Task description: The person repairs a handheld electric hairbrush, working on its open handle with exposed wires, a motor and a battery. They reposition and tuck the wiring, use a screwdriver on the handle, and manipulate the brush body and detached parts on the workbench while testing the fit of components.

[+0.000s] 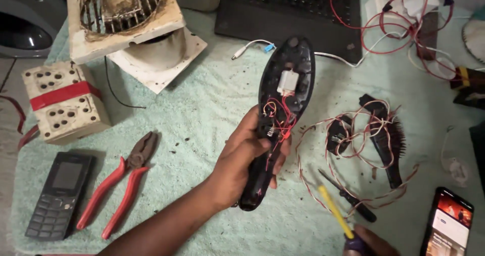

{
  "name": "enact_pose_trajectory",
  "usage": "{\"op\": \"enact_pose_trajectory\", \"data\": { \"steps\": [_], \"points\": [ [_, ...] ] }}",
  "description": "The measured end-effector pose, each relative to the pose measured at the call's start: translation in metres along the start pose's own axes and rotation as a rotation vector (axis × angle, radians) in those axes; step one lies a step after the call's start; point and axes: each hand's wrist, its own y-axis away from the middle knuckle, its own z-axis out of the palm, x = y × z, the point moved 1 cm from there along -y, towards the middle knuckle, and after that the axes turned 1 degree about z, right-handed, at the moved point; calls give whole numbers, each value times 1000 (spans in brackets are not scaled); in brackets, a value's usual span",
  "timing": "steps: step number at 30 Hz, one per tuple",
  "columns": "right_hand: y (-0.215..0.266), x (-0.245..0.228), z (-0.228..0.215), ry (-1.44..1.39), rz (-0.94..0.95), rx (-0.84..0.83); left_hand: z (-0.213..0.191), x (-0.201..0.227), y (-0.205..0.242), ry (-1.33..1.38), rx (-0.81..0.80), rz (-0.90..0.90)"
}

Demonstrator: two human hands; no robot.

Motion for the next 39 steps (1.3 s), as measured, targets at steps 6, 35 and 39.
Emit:
{"op": "enact_pose_trajectory", "data": {
  "steps": [6,35,39],
  "points": [
    [-20,-4,22,447,90,-65,7,4,-1,-42,41,-71],
    [-179,-158,0,984,116,-409,-21,-28,-19,-166,200,-61],
    [-167,-157,-2,785,-24,-168,-34,-32,-23,-146,264,-45]
  ]
}}
